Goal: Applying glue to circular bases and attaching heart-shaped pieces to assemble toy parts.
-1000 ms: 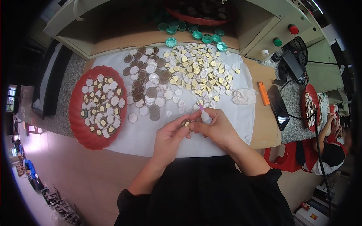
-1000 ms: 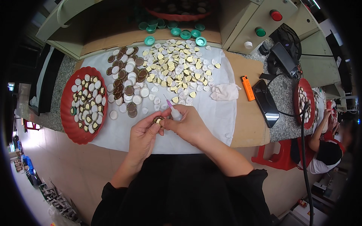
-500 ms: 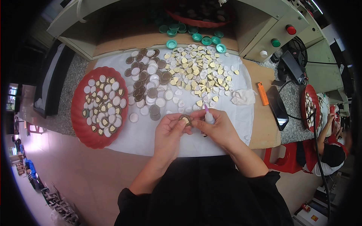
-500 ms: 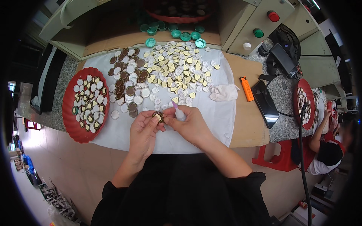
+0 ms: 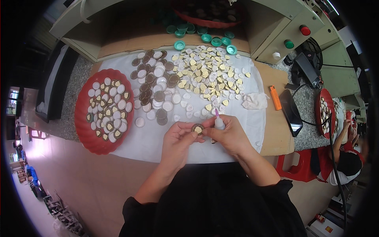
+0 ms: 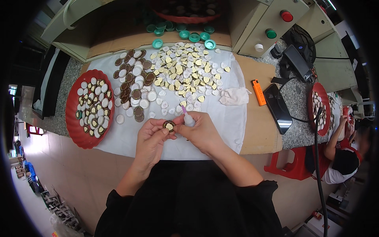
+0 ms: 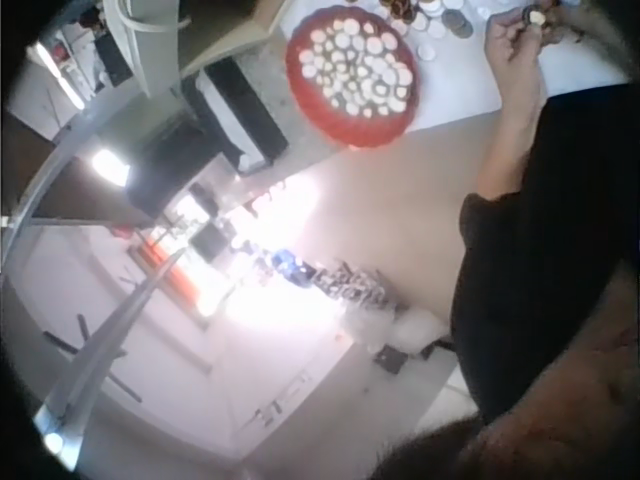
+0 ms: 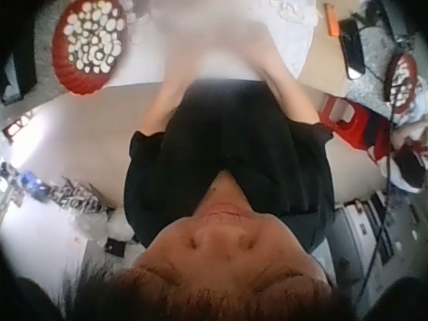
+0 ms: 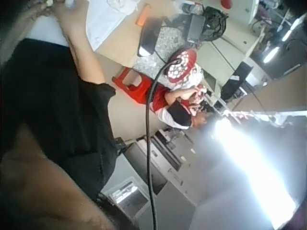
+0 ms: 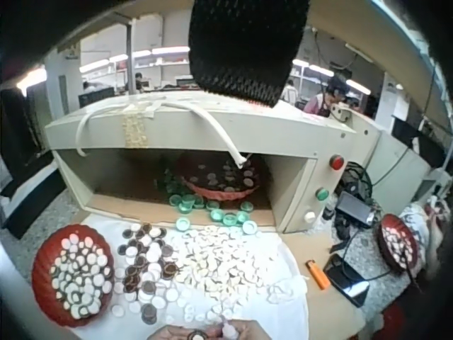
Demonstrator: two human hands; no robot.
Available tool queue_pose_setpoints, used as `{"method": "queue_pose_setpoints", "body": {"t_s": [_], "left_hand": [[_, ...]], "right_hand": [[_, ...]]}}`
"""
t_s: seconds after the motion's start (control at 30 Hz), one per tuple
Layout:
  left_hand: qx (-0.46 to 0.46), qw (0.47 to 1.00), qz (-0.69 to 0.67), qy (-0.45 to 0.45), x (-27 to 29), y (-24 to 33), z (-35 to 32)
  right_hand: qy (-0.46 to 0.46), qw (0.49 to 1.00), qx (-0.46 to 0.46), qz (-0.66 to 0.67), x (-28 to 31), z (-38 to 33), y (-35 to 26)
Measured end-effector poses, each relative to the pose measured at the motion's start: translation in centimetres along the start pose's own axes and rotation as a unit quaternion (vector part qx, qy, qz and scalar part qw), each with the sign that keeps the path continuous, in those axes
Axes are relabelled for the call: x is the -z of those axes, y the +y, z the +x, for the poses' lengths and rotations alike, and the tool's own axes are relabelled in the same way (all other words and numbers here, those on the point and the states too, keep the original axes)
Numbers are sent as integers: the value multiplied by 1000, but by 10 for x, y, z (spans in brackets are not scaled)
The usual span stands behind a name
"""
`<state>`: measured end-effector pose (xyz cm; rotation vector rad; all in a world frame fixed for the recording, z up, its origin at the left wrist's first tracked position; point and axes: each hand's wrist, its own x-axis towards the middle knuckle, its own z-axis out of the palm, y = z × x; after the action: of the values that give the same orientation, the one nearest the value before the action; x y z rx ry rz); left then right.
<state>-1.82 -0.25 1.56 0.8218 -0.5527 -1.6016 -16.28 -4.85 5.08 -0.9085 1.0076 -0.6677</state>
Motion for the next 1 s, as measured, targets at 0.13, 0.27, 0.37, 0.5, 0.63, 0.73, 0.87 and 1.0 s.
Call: {"method": "queue_pose_setpoints", "body": {"t_s": [0.13, 0.27, 0.37, 0.5, 0.63, 0.73, 0.87, 1.0], "left_hand": [[9, 1000, 12, 16, -3, 0, 1], [3, 999, 24, 28, -5, 0, 3], [9, 999, 44, -4, 3, -4, 4], [-4, 999, 29, -15, 0, -2, 1], [5, 1000, 27, 3, 0, 0, -2], [-74, 981, 159, 82, 4, 26, -10], [-287, 780, 467, 301, 45, 85, -15], [-273, 599, 685, 313, 79, 110, -24]], "right_hand": [[21, 1000, 0, -16, -2, -2, -1], [19, 999, 6, -35, -1, -1, -3], [18, 998, 21, -60, -3, -2, 2], [12, 997, 33, -68, -4, -7, 6], [17, 993, 17, -116, -2, -4, 5], [-18, 992, 32, -123, -4, -7, -8], [33, 998, -22, 46, 11, -9, -11], [9, 986, -12, 169, 13, -9, -15]]}}
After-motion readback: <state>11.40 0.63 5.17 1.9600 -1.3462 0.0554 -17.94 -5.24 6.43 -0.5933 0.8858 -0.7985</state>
